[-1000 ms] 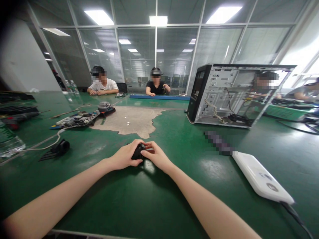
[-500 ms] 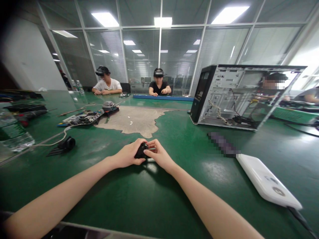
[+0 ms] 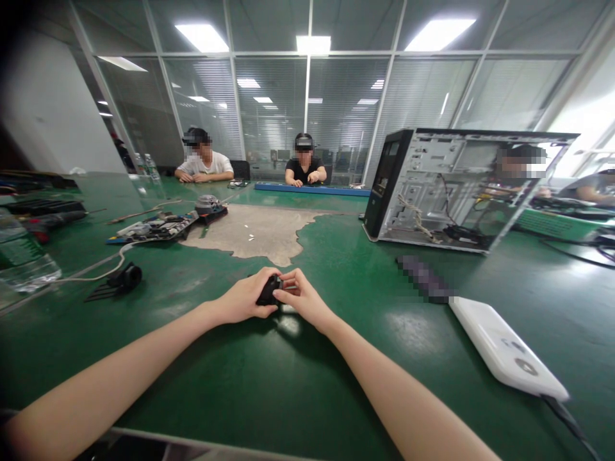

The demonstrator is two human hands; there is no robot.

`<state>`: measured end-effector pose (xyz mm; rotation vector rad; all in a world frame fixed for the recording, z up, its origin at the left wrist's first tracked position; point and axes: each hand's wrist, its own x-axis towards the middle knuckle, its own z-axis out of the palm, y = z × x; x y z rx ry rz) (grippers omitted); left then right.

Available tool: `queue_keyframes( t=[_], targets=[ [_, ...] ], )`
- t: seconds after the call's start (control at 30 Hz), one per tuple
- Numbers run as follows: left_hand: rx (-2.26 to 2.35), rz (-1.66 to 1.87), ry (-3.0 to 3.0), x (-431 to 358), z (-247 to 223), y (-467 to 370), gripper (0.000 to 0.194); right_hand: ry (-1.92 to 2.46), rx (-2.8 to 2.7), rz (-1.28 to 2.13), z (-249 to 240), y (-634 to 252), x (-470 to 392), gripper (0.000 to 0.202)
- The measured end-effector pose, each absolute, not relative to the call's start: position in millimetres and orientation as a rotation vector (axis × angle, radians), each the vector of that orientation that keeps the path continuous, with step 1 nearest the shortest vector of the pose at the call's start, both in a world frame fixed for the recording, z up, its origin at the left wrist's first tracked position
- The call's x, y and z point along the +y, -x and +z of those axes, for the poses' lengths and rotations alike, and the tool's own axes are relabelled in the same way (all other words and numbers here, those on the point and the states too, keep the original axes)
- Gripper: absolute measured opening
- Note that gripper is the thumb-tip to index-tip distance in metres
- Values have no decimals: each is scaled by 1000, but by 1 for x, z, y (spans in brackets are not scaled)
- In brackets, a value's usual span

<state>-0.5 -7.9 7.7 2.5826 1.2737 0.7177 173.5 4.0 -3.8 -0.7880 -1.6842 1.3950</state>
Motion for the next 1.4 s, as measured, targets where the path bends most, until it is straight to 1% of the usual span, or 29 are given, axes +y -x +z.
queue_keyframes(
  t=[0.07,0.13,0.3,0.5,0.63,0.7,0.8,0.93,1.1,1.27,1.4],
  targets=[
    [1267,719,-2592,-8,8,1,55,802,-1677,1377,-5,-173,5,25],
    [1266,717,-2596,-7,8,1,56,805,-1677,1365,-6,-173,5,26],
    [1257,725,-2596,-7,8,0,55,858,-1681,1350,-7,-173,7,31],
    [1273,714,-2588,-8,9,0,55,720,-1714,1408,-4,-175,5,39],
    [1259,712,-2601,-9,10,1,55,761,-1694,1376,-4,-173,3,30],
    [1255,715,-2594,-9,10,1,58,785,-1686,1365,-5,-172,3,27],
    [1259,730,-2572,-9,9,0,62,824,-1688,1347,-7,-171,5,30],
    [1265,748,-2575,-6,6,0,55,860,-1699,1330,-8,-172,6,31],
    [1266,746,-2592,-6,4,1,55,726,-1723,1382,-6,-174,6,38],
    [1275,732,-2579,-7,5,1,54,779,-1689,1359,-6,-173,4,27],
    [1286,733,-2565,-7,6,1,54,828,-1679,1360,-7,-172,5,30]
  ],
)
